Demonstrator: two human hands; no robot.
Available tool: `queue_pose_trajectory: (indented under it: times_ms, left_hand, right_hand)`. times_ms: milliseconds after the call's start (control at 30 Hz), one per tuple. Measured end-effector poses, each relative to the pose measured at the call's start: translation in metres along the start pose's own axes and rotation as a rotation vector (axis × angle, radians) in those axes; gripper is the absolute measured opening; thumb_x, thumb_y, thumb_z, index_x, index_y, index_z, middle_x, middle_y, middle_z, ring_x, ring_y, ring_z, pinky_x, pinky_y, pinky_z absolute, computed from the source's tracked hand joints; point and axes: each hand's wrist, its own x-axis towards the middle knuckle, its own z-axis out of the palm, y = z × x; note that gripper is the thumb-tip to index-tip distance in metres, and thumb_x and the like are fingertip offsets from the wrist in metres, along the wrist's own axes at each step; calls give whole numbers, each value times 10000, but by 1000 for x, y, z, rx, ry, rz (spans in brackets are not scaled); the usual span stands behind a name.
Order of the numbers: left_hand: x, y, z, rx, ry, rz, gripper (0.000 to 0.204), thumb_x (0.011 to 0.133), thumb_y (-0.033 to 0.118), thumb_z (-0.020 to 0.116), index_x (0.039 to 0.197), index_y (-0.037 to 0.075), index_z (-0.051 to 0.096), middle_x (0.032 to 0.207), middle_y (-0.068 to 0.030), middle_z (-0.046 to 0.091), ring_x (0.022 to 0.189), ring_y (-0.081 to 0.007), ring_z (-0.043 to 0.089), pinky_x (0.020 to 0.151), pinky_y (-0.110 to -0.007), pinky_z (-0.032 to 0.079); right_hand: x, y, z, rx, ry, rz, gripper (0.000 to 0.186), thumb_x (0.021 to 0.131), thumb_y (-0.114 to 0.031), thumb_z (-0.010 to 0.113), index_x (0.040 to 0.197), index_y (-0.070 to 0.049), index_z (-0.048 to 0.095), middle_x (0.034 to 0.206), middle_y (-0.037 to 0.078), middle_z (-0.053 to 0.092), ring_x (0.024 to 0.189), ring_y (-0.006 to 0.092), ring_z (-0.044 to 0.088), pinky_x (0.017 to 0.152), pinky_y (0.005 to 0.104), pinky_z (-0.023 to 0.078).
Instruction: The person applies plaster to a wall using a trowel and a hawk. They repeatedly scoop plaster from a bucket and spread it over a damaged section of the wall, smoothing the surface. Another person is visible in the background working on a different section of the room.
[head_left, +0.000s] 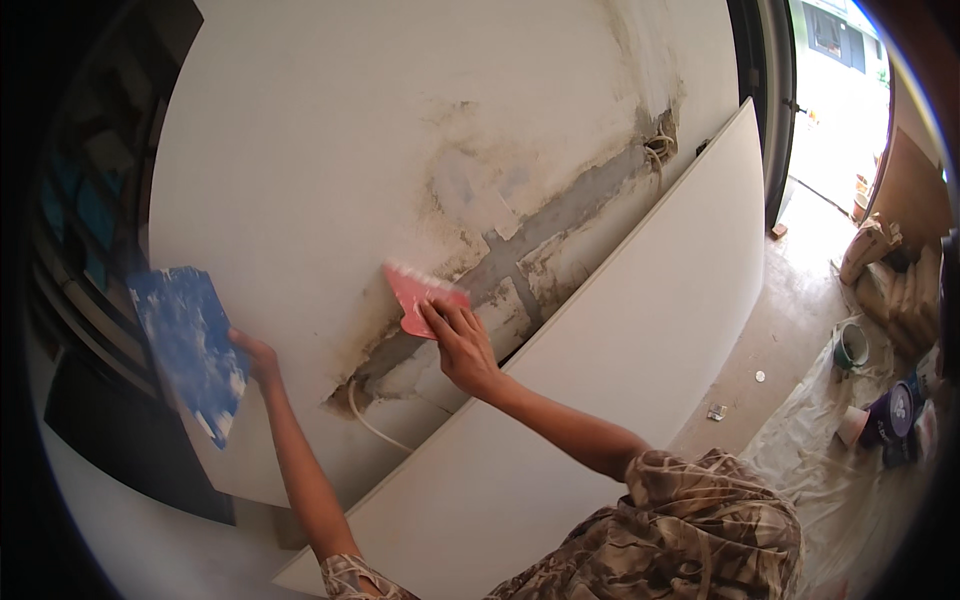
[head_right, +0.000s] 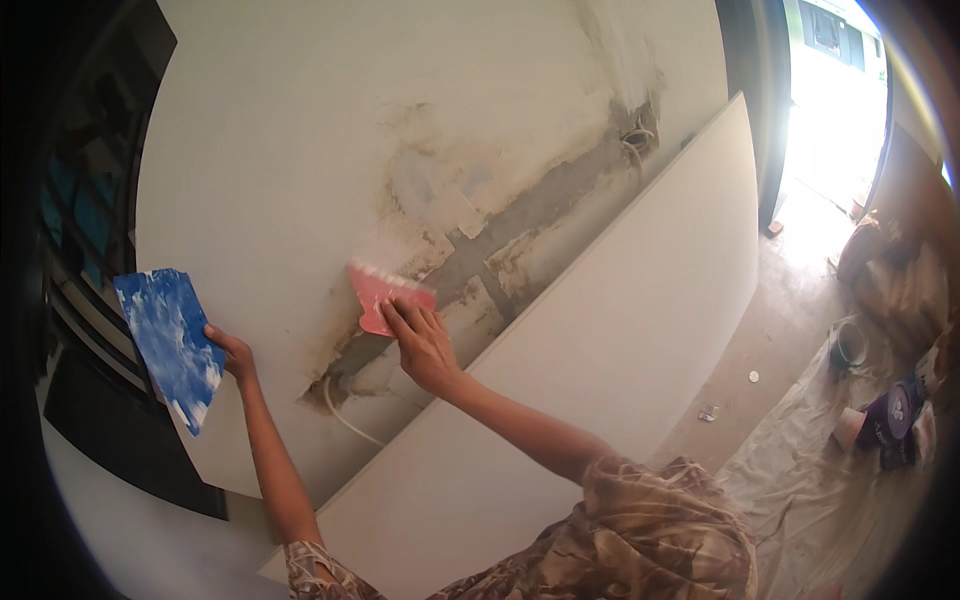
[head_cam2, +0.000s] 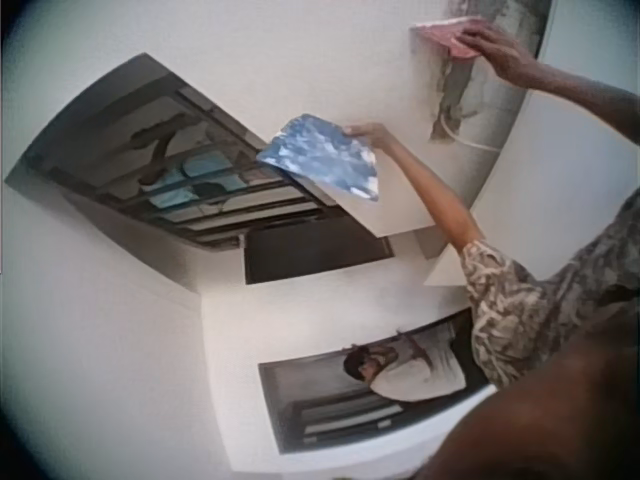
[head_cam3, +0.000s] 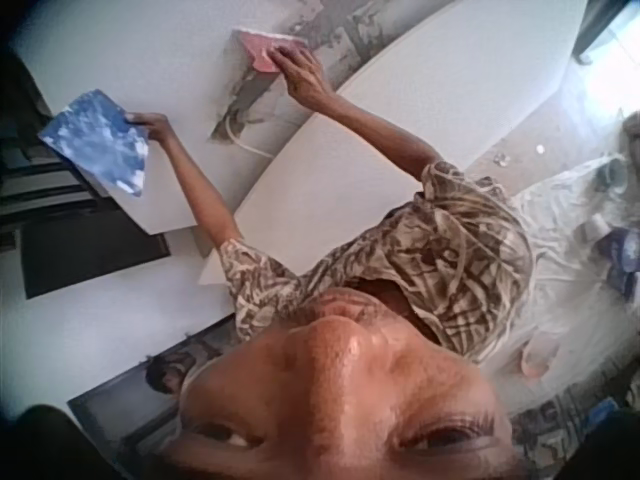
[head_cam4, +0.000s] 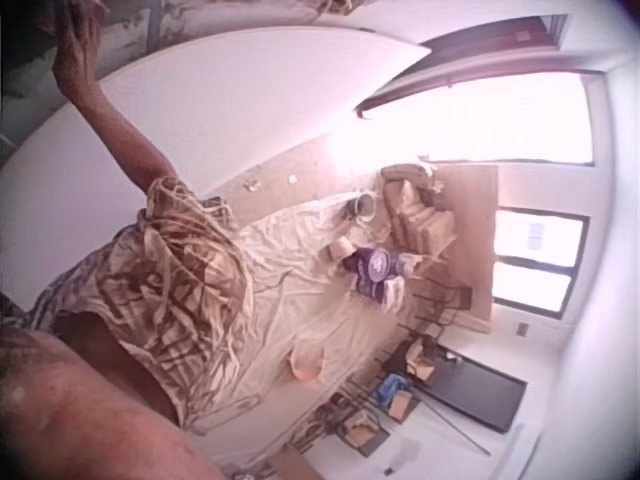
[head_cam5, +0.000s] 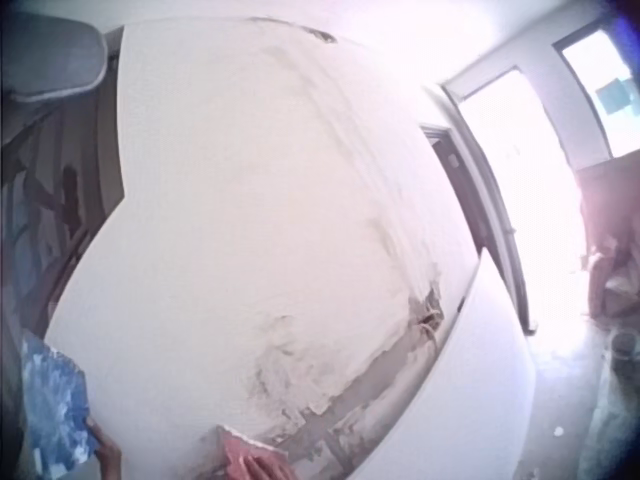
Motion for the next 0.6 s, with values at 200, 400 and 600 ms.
queue_pose_trajectory:
  times_ms: [200,400,600]
  left_hand:
    - [3,-6,-8,9,-22,22,559,1029,240,463,1366,-184,324,1447,-318,360,1313,-342,430,1092,-390,341]
    - [2,-7,-4,7,-8,30,553,1029,243,462,1355,-184,331,1442,-314,366,1302,-347,438,1088,-391,347]
    - [1,-4,1,-3,20,40,539,1028,241,466,1337,-185,349,1425,-313,384,1285,-350,452,1080,-393,356]
  right_hand:
    - [123,36,-93,-224,124,-351,380,837,70,535,1160,-87,658,1187,93,655,1082,280,633,822,385,487]
    - [184,78,-117,-492,-38,-613,475,847,25,542,1263,-195,604,1270,27,613,1129,213,587,916,409,453]
    - [32,142,-139,-495,-425,-576,555,804,0,602,1327,-178,542,1322,40,558,1220,239,520,1001,420,415]
